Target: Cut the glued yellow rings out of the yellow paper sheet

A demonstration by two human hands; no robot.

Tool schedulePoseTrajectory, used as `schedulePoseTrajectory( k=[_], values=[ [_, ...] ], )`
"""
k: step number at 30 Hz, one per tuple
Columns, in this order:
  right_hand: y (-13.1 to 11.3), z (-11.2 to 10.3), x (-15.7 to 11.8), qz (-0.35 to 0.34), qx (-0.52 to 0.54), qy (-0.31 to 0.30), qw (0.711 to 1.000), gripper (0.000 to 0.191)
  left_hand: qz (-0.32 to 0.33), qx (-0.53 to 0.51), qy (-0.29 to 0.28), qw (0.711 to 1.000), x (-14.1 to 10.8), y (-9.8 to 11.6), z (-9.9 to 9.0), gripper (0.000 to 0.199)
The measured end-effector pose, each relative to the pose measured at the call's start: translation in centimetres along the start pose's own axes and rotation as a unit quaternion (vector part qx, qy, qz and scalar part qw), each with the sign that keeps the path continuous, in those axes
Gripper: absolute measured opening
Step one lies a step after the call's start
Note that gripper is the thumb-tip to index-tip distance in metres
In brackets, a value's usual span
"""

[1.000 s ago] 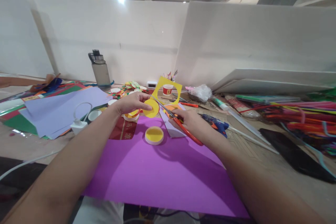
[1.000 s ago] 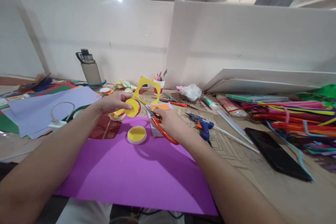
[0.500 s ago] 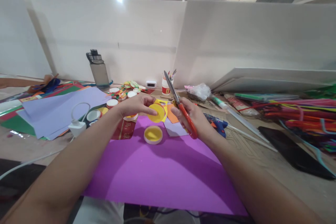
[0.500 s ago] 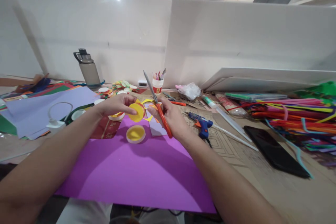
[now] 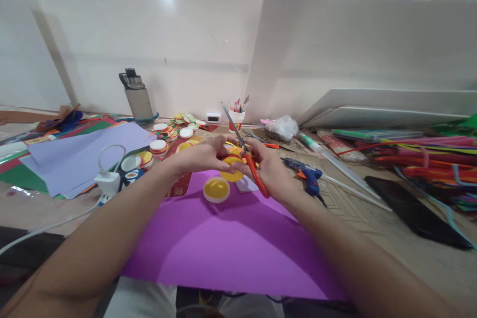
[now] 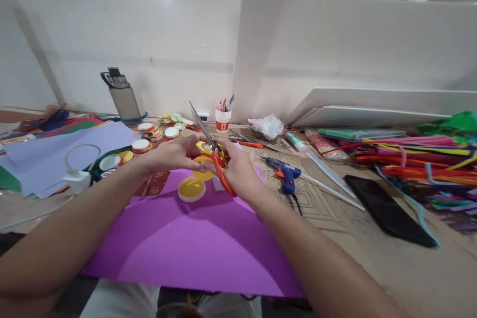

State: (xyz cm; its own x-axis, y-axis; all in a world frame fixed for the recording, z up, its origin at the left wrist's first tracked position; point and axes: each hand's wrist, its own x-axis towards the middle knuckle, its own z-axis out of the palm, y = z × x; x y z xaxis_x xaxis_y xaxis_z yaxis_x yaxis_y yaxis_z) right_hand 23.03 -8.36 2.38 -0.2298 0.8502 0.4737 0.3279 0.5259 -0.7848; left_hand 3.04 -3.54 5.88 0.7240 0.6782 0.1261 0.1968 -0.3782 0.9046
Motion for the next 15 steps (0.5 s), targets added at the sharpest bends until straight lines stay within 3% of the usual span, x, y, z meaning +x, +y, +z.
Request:
schedulePoseTrajectory(
  k=[6,11,15],
  values=[
    [0.4,0.7,-0.2,0.012,0.019,0.035,0.999,0.055,0.043,-0.053,-0.029,0.997,0.6,-0.8,0.2,0.062],
    [0.0,0.7,0.0,0.028,0.096,0.108,0.989,0.057,0.005,-0.062,0.065,0.996,0.9,-1.6,0.6,0.059],
    [-0.8,0.2,0.1,0.045,0.087,0.188,0.977,0.052,-0.002,-0.169,0.143,0.975,1.4,-1.7,2.5,0.046]
  ],
)
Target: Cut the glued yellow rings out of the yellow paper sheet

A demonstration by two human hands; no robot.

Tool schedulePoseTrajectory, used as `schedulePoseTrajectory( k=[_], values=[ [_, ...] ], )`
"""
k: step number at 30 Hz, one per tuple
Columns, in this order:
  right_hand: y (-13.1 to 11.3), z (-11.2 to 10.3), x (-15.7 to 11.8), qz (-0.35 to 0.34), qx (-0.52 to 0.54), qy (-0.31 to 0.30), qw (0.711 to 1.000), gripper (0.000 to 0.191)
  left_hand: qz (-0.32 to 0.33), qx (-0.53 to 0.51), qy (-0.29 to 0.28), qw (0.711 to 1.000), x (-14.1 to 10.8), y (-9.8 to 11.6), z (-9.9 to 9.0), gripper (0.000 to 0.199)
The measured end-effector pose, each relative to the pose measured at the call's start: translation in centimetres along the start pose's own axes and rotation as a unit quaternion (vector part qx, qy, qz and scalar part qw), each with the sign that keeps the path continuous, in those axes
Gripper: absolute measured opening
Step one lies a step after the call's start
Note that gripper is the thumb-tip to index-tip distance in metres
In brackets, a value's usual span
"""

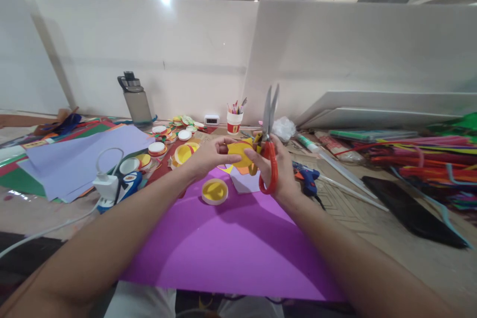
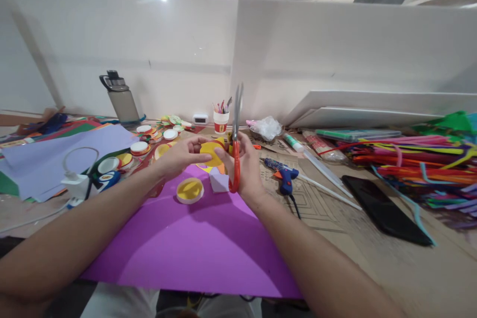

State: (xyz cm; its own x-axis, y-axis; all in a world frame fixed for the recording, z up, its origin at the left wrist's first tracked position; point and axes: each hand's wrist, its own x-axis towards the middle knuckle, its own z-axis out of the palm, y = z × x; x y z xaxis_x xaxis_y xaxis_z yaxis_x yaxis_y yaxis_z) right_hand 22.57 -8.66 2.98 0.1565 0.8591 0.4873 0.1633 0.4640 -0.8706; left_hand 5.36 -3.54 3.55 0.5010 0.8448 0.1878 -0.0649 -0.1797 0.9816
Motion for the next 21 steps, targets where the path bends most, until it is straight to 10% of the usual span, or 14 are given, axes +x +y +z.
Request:
schedulePoseTrajectory(
  k=[10,21],
  values=[
    [0.6,0.0,0.1,-0.019,0.021,0.032,0.999,0.053,0.014,-0.205,0.063,0.977,-0.6,-1.7,3.5,0.035],
    [0.2,0.1,0.1,-0.035,-0.023,0.001,0.999,0.049,-0.002,-0.214,0.078,0.974,0.1,-1.6,1.9,0.035]
  ],
)
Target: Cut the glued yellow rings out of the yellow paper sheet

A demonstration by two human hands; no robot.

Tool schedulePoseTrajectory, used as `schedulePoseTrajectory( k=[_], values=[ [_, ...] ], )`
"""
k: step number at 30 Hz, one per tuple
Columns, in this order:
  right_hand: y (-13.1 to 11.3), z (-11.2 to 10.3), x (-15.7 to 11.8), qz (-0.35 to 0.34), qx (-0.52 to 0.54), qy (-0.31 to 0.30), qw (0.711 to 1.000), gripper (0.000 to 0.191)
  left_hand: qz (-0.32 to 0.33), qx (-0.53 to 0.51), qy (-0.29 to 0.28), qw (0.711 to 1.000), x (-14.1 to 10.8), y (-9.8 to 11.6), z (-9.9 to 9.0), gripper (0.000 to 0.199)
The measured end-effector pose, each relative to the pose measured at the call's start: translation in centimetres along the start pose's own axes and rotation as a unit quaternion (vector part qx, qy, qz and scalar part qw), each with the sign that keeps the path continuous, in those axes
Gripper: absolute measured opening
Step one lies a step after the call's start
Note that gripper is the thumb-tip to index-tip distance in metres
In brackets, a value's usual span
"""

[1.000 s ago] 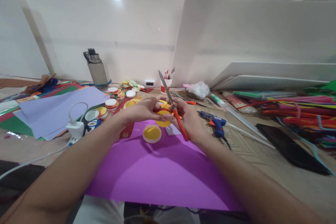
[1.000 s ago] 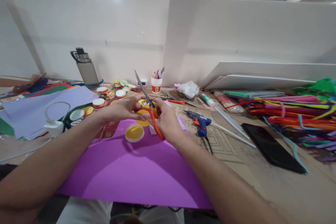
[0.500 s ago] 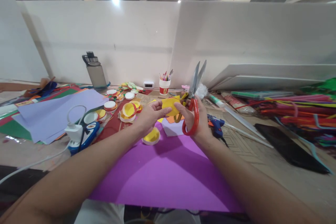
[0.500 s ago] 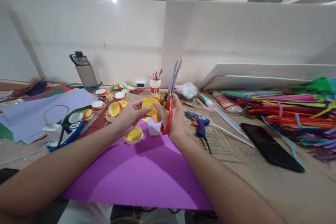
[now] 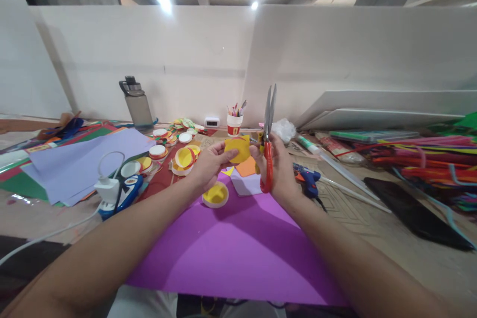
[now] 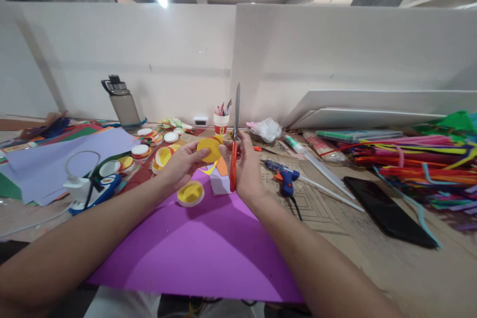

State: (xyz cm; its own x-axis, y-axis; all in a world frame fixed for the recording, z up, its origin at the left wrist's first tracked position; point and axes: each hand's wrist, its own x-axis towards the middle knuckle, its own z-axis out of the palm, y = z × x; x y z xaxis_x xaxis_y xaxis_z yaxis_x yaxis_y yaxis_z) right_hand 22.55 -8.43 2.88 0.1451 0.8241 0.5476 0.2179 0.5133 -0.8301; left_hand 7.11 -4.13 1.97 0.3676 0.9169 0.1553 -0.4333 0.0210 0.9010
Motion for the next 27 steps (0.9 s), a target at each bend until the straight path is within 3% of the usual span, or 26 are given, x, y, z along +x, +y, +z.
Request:
schedulePoseTrajectory(
  k=[11,18,27],
  values=[
    [0.1,-0.8,-0.1,0.012,-0.092,-0.194,0.977,0.042,-0.005,-0.148,0.049,0.988,0.7,2.3,-1.5,0.009],
    [0.1,-0.7,-0.2,0.027,-0.097,-0.199,0.975,0.031,0.008,-0.134,0.048,0.990,0.6,2.4,-1.1,0.012],
    [0.1,-0.8,-0.2,0.034,-0.115,-0.190,0.974,0.031,0.024,-0.128,0.048,0.990,0.6,2.3,-1.0,0.014]
  ],
)
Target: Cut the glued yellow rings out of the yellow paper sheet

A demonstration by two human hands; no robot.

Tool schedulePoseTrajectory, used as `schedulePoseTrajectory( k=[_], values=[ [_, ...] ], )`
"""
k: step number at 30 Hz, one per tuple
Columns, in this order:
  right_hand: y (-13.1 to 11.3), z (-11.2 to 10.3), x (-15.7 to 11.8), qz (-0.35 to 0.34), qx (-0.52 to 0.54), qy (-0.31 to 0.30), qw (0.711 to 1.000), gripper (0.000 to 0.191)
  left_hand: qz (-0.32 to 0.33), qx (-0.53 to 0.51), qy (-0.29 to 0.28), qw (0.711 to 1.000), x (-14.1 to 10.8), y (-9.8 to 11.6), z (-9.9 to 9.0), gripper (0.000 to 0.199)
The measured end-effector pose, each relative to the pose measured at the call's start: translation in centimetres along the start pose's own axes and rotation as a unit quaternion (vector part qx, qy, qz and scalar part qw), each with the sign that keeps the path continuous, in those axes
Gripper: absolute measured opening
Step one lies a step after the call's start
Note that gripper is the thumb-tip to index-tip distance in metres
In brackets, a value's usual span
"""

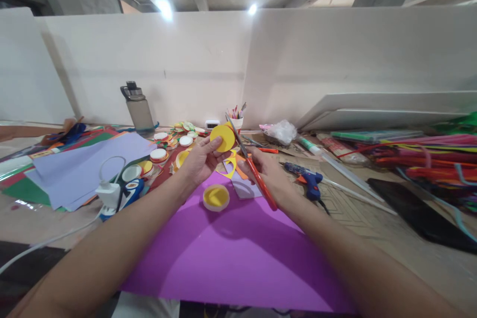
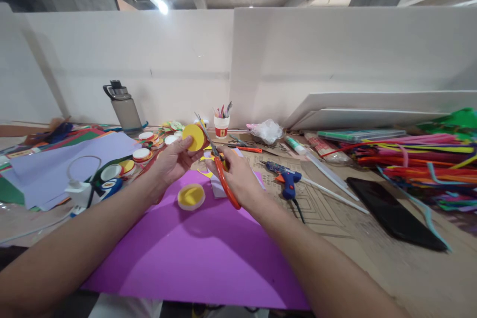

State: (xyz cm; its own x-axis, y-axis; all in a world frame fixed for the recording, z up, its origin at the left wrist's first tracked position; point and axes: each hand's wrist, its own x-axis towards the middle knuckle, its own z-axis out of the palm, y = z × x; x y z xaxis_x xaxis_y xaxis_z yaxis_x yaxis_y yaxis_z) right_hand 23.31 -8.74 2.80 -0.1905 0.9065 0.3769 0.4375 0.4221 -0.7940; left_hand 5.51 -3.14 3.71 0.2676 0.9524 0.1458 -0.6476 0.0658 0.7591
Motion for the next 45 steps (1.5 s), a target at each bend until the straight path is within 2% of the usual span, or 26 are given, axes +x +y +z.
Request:
schedulePoseTrajectory(
  k=[14,24,30,38,45],
  values=[
    [0.0,0.1,0.0,-0.017,-0.028,0.020,0.999,0.031,0.002,0.022,0.006,1.000,0.0,-0.1,0.0,0.018],
    [-0.3,-0.5,0.1,-0.039,-0.089,0.016,0.995,0.029,0.000,0.096,-0.034,0.995,0.3,1.5,-0.4,0.023],
    [-0.2,-0.9,0.3,-0.070,-0.152,0.019,0.986,0.025,0.004,0.164,-0.080,0.983,1.0,2.7,-1.5,0.031],
    [0.2,-1.0,0.4,-0.103,-0.186,0.011,0.977,0.028,0.003,0.204,-0.118,0.972,1.5,3.9,-2.5,0.042],
    [0.4,-1.2,0.5,-0.094,-0.201,-0.005,0.975,0.029,0.001,0.253,-0.136,0.958,1.7,4.9,-3.3,0.038]
  ],
)
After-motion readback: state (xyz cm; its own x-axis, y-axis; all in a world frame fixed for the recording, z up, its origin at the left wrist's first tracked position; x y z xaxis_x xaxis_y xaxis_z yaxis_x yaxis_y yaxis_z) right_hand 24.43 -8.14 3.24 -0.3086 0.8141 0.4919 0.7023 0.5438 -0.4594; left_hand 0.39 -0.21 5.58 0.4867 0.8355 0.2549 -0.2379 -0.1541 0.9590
